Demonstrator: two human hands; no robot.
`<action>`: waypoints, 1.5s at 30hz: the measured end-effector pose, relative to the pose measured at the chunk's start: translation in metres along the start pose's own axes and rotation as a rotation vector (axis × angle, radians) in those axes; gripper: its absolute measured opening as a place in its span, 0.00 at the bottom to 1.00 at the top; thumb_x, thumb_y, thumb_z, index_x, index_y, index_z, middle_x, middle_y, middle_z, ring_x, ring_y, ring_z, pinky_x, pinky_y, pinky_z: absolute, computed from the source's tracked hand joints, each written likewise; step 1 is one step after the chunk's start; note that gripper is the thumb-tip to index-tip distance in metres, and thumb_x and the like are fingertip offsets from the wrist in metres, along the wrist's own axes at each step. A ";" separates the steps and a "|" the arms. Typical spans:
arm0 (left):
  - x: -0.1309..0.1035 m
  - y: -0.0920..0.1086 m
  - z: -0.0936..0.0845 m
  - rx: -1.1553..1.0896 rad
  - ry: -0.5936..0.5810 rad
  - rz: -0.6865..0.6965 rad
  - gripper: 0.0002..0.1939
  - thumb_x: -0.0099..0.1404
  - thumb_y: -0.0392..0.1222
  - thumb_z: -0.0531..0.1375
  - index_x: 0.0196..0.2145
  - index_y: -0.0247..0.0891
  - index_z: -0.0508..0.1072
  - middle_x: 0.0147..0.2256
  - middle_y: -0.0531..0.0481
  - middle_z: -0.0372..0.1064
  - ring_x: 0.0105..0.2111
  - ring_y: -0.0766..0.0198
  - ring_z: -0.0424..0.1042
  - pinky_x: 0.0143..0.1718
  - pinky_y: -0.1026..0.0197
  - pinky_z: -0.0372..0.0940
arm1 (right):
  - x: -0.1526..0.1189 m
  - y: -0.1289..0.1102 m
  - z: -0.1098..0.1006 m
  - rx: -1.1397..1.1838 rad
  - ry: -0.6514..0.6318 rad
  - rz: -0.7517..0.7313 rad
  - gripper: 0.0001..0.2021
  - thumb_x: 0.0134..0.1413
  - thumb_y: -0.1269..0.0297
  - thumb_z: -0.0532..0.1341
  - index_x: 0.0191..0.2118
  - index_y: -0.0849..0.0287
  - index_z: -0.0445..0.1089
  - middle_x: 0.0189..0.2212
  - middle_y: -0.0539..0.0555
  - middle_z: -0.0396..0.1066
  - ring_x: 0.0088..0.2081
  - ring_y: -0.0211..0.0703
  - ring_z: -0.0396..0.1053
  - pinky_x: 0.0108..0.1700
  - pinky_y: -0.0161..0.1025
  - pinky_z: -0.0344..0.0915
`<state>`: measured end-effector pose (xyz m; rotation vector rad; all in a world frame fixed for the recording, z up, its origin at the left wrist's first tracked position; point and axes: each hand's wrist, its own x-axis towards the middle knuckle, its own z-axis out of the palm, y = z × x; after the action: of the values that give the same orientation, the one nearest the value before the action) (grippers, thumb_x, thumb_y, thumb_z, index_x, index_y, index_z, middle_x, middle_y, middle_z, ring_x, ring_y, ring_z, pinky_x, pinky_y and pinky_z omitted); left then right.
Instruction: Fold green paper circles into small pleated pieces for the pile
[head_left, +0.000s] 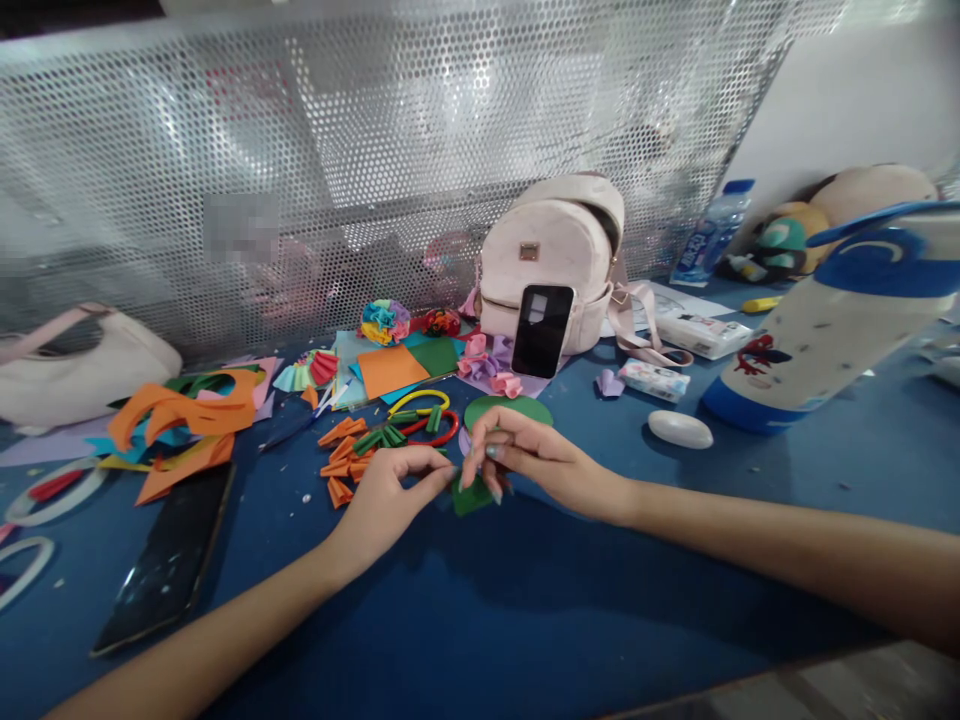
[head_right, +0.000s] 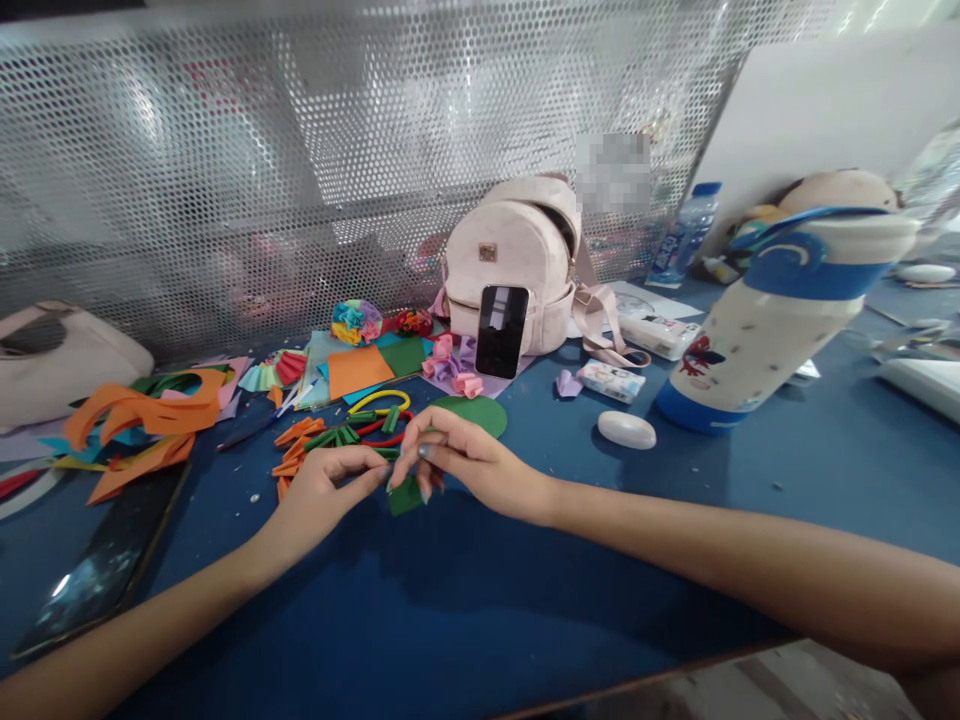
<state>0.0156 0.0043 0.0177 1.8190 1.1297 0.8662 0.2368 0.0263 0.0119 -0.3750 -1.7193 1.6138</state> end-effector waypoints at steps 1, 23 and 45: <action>-0.001 0.001 0.001 -0.010 -0.002 -0.018 0.12 0.67 0.44 0.60 0.29 0.37 0.78 0.27 0.51 0.75 0.29 0.63 0.72 0.33 0.63 0.64 | 0.000 0.001 -0.001 -0.063 0.034 -0.013 0.08 0.72 0.59 0.54 0.43 0.59 0.62 0.36 0.53 0.72 0.33 0.37 0.68 0.36 0.35 0.63; -0.003 0.001 0.004 0.122 0.043 -0.034 0.10 0.66 0.39 0.61 0.38 0.40 0.84 0.39 0.48 0.82 0.42 0.56 0.79 0.47 0.57 0.69 | -0.002 0.007 -0.012 -0.639 0.169 -0.023 0.08 0.67 0.67 0.57 0.36 0.59 0.72 0.27 0.49 0.73 0.28 0.35 0.69 0.31 0.30 0.64; -0.005 0.002 0.007 0.062 0.023 -0.044 0.13 0.66 0.43 0.61 0.26 0.37 0.79 0.27 0.51 0.77 0.30 0.61 0.74 0.34 0.63 0.65 | -0.005 0.009 -0.010 -0.808 0.112 -0.078 0.09 0.65 0.72 0.58 0.35 0.59 0.76 0.29 0.50 0.79 0.30 0.37 0.75 0.33 0.31 0.66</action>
<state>0.0200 -0.0030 0.0159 1.8317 1.2188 0.8367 0.2442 0.0319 0.0009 -0.7473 -2.2028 0.7584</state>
